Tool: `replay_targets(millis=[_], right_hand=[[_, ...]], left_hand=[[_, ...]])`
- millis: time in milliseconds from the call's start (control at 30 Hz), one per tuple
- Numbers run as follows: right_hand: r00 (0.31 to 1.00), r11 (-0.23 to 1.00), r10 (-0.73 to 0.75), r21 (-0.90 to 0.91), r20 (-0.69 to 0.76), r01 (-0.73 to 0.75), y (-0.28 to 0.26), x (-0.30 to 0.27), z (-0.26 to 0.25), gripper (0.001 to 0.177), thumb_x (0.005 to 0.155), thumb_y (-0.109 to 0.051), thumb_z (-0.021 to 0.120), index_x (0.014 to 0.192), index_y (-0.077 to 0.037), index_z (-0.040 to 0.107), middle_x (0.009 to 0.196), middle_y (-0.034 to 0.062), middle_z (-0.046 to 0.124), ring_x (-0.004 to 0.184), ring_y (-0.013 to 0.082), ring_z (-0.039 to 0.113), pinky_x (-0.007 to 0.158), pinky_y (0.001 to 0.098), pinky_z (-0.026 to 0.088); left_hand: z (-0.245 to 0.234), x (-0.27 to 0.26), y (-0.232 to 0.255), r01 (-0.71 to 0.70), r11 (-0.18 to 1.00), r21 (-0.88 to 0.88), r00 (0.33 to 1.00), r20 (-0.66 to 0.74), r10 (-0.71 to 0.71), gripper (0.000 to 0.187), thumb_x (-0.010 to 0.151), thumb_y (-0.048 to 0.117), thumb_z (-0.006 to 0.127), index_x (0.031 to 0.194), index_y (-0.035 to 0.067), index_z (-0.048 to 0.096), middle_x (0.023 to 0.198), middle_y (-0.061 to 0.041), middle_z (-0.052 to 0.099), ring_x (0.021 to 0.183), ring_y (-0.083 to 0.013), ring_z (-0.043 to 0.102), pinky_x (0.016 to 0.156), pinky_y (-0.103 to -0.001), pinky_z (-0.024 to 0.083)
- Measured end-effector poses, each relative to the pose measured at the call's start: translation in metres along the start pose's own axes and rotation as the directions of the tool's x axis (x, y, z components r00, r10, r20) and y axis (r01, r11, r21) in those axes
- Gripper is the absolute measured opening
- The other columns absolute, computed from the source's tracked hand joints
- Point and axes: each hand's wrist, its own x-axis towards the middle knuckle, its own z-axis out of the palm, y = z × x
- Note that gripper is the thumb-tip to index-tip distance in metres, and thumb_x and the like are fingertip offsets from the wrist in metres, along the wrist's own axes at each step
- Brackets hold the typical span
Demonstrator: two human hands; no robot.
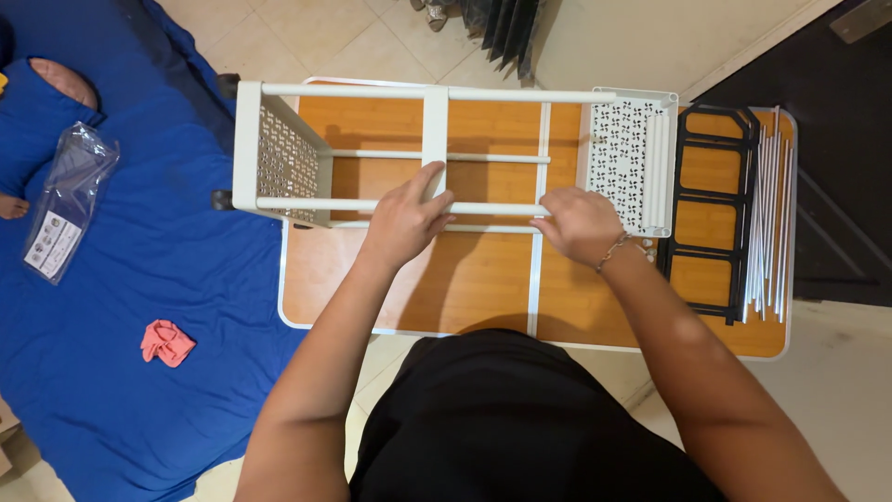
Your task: The person assembles a white plastic shelving unit by inserting vertical and horizontal rods into perforated panels and securing them with small white plastic connectors. The person repeatedly aligns and snaps the components together on a wooden table.
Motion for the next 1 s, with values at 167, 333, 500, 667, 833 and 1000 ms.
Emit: replay_targets(millis=[167, 333, 500, 667, 833, 1000], right_hand=[[0.99, 0.995, -0.068, -0.084, -0.122, 0.058, -0.01, -0.001, 0.019, 0.034, 0.086, -0.038, 0.075, 0.091, -0.005, 0.068, 0.083, 0.0115, 0.067, 0.078, 0.0324, 0.066, 0.067, 0.0461, 0.052], [0.997, 0.995, 0.056, -0.083, 0.059, -0.051, -0.011, 0.005, 0.018, 0.05, 0.093, -0.054, 0.068, 0.079, -0.007, 0.062, 0.068, 0.0098, 0.064, 0.065, 0.0323, 0.065, 0.057, 0.0464, 0.051], [0.931, 0.984, 0.167, -0.118, 0.324, -0.136, -0.006, 0.02, 0.012, 0.052, 0.097, -0.06, 0.056, 0.083, -0.011, 0.067, 0.068, 0.012, 0.067, 0.064, 0.0345, 0.066, 0.06, 0.0471, 0.052], [0.787, 0.959, 0.174, 0.082, 0.591, -0.273, 0.009, 0.033, 0.009, 0.057, 0.101, -0.059, 0.049, 0.082, -0.009, 0.07, 0.069, 0.0148, 0.068, 0.067, 0.0342, 0.066, 0.066, 0.0458, 0.052], [0.985, 0.988, -0.109, -0.123, -0.131, 0.093, 0.007, 0.003, 0.018, 0.036, 0.095, -0.043, 0.069, 0.091, -0.007, 0.066, 0.077, 0.0083, 0.064, 0.072, 0.0289, 0.063, 0.065, 0.0438, 0.049], [0.952, 0.966, -0.182, -0.227, -0.248, 0.125, 0.014, -0.018, 0.019, 0.026, 0.091, -0.033, 0.077, 0.093, -0.009, 0.069, 0.073, 0.0041, 0.055, 0.068, 0.024, 0.059, 0.058, 0.0405, 0.045]], left_hand=[[0.003, 0.001, 0.001, 0.012, 0.996, 0.094, 0.999, 0.045, -0.016, 0.055, 0.074, 0.027, 0.088, 0.123, 0.01, 0.073, 0.148, -0.022, 0.052, 0.084, -0.0266, 0.07, 0.07, -0.039, 0.057], [0.007, -0.004, -0.001, -0.018, 0.984, 0.176, 0.998, 0.057, 0.008, 0.057, 0.074, 0.033, 0.089, 0.125, 0.013, 0.073, 0.153, -0.019, 0.05, 0.07, -0.0202, 0.067, 0.064, -0.035, 0.055], [0.01, -0.006, -0.006, -0.052, 0.979, 0.195, 0.997, 0.058, 0.041, 0.053, 0.077, 0.033, 0.088, 0.124, 0.012, 0.074, 0.154, -0.02, 0.05, 0.067, -0.0203, 0.065, 0.064, -0.035, 0.054], [0.011, -0.003, -0.007, -0.046, 0.98, 0.195, 0.997, 0.068, 0.034, 0.053, 0.076, 0.032, 0.088, 0.123, 0.012, 0.074, 0.153, -0.021, 0.051, 0.069, -0.0211, 0.067, 0.063, -0.036, 0.054], [0.011, -0.001, -0.01, 0.002, 0.986, 0.164, 0.999, 0.052, -0.011, 0.053, 0.077, 0.032, 0.088, 0.124, 0.012, 0.073, 0.154, -0.019, 0.05, 0.074, -0.0209, 0.068, 0.066, -0.035, 0.055], [0.012, -0.003, -0.008, 0.011, 0.985, 0.17, 0.997, 0.077, -0.024, 0.052, 0.077, 0.03, 0.088, 0.124, 0.013, 0.074, 0.154, -0.019, 0.051, 0.071, -0.0209, 0.067, 0.066, -0.035, 0.055]])
